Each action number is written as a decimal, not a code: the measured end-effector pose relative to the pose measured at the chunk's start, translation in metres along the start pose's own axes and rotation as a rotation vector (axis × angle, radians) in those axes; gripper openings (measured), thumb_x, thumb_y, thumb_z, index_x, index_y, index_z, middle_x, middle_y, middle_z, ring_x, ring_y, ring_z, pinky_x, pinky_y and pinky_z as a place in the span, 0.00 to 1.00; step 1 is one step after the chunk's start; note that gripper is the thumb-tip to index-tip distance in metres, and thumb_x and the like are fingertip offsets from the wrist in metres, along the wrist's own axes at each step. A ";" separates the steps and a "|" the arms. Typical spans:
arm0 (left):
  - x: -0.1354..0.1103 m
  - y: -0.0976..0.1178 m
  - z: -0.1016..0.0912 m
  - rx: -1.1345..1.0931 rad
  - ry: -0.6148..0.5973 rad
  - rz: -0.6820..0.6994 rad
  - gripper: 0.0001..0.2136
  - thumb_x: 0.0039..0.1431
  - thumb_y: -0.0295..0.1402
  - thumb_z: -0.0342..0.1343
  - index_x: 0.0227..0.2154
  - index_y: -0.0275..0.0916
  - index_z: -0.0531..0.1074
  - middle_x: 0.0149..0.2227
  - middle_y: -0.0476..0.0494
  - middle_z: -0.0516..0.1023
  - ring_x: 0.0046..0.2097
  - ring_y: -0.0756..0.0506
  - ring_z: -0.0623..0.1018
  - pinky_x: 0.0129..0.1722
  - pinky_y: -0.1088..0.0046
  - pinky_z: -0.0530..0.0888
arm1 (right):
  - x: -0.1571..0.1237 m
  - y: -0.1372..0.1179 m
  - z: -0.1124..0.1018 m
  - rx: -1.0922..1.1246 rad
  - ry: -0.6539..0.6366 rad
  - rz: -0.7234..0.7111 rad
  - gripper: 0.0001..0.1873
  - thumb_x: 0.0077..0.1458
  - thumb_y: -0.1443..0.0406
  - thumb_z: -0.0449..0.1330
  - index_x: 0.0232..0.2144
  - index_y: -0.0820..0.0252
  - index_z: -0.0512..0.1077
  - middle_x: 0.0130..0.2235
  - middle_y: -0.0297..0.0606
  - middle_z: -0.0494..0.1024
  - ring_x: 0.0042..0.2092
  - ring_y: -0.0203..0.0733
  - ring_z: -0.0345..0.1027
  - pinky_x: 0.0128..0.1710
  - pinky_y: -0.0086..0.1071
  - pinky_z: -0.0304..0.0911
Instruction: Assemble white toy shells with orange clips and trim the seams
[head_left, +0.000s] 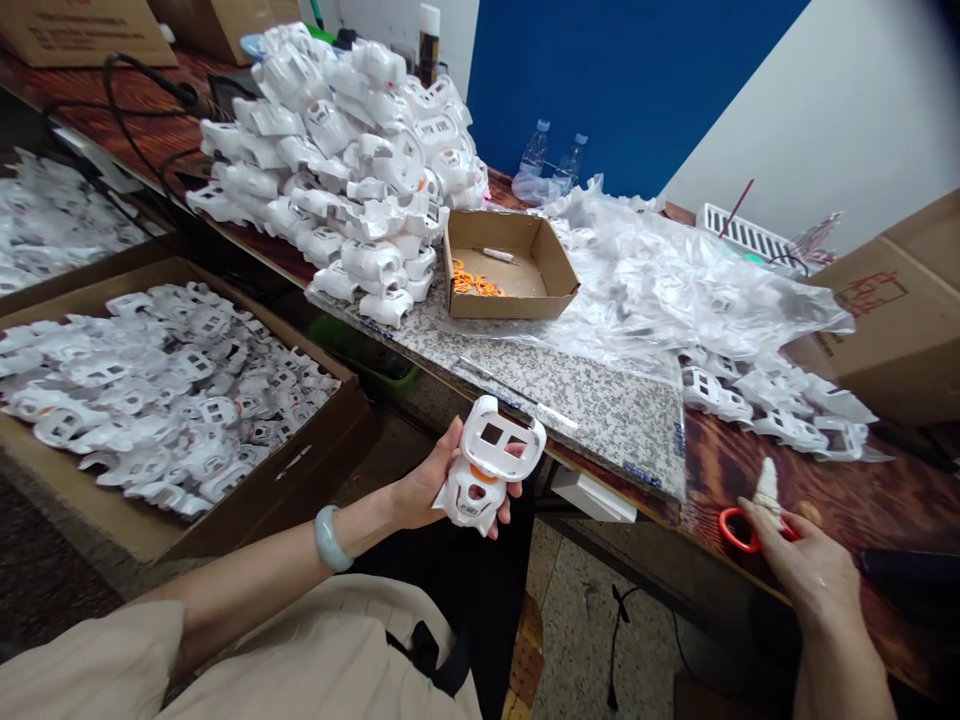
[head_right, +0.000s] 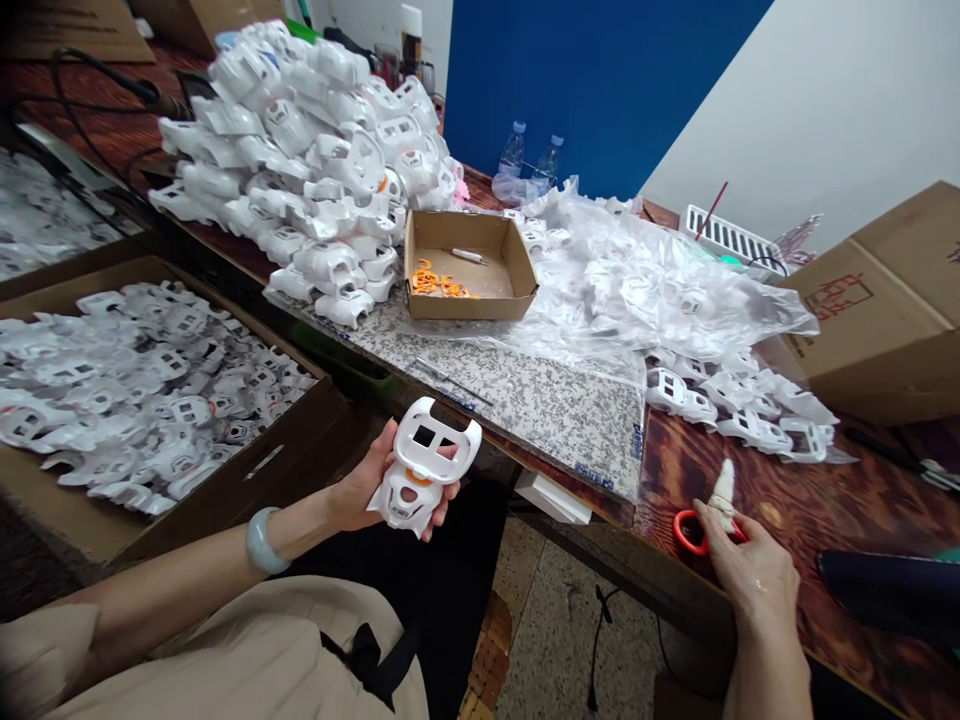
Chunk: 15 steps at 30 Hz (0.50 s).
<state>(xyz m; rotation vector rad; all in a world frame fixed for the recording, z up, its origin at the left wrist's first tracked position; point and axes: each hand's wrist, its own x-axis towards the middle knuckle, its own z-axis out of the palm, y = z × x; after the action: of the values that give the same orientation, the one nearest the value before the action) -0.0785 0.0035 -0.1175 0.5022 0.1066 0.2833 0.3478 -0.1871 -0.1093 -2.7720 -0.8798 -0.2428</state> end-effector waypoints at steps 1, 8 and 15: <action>0.000 0.000 0.000 -0.003 0.011 0.005 0.37 0.52 0.62 0.42 0.50 0.33 0.66 0.36 0.38 0.73 0.33 0.43 0.76 0.29 0.67 0.76 | -0.002 -0.005 -0.003 -0.013 -0.091 0.047 0.17 0.37 0.48 0.65 0.15 0.53 0.72 0.17 0.43 0.69 0.13 0.36 0.53 0.18 0.37 0.54; 0.001 -0.001 0.000 -0.012 0.084 0.074 0.35 0.55 0.60 0.39 0.51 0.34 0.66 0.37 0.37 0.73 0.34 0.43 0.76 0.30 0.66 0.76 | -0.058 -0.089 -0.033 0.028 0.220 -0.278 0.22 0.53 0.53 0.56 0.43 0.61 0.75 0.40 0.56 0.75 0.41 0.58 0.69 0.33 0.45 0.62; 0.004 -0.003 0.003 0.008 0.154 0.131 0.34 0.55 0.60 0.41 0.50 0.34 0.68 0.37 0.37 0.75 0.34 0.42 0.76 0.32 0.64 0.75 | -0.158 -0.222 -0.057 0.612 -0.148 -0.960 0.21 0.58 0.68 0.55 0.54 0.52 0.65 0.32 0.37 0.75 0.30 0.38 0.67 0.30 0.31 0.62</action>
<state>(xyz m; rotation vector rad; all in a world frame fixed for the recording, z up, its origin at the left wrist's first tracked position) -0.0734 0.0002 -0.1163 0.4956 0.2248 0.4501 0.0855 -0.1115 -0.0544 -1.6658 -1.8823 0.0871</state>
